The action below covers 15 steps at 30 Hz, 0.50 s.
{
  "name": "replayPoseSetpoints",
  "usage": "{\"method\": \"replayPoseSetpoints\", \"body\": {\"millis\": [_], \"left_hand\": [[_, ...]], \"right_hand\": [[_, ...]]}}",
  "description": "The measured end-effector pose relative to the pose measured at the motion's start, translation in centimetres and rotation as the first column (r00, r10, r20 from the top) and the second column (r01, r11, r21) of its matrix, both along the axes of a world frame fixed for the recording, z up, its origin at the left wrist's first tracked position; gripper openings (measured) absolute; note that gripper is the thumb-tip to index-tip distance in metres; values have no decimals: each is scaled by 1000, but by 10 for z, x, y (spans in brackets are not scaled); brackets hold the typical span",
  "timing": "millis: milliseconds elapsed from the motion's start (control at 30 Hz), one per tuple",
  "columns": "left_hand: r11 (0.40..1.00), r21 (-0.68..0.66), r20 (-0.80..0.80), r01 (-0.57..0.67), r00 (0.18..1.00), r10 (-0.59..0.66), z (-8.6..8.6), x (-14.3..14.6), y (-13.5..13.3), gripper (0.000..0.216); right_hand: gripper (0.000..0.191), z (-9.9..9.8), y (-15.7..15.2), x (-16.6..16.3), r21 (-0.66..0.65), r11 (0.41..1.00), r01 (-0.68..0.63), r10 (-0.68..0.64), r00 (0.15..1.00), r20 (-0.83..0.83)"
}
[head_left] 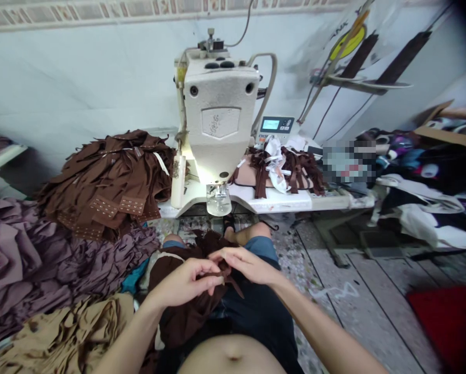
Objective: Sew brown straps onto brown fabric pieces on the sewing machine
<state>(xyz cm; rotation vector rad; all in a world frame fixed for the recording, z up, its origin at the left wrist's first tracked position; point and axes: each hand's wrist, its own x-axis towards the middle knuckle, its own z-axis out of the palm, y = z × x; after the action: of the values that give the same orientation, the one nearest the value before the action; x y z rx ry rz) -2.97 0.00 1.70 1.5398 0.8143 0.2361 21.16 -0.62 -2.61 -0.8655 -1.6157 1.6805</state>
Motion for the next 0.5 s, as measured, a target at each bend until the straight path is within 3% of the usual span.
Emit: {"method": "replayPoseSetpoints", "body": {"millis": [67, 167, 267, 367, 433, 500], "left_hand": [[998, 57, 6, -9, 1000, 9, 3, -3, 7, 25], [950, 237, 33, -204, 979, 202, 0, -10, 13, 26], [775, 501, 76, -385, 911, 404, -7, -12, 9, 18], [641, 621, 148, -451, 870, 470, -14, -3, -6, 12], [624, 634, 166, -457, 868, 467, -17, 7, -18, 14], [657, 632, 136, -412, 893, 429, -22, 16, -28, 15]], "right_hand": [[61, -3, -2, -8, -38, 998, -55, 55, 998, -2], [53, -9, -8, -10, -145, 989, -44, 44, 999, -7], [46, -13, -14, -4, -268, 964, 9, -27, 998, -62], [45, -15, -17, 2, -337, 940, 56, -93, 991, -93], [43, -15, -18, 4, -362, 930, 67, -103, 991, -80], [43, -13, -18, 4, -373, 926, 55, -90, 993, -76]]}}
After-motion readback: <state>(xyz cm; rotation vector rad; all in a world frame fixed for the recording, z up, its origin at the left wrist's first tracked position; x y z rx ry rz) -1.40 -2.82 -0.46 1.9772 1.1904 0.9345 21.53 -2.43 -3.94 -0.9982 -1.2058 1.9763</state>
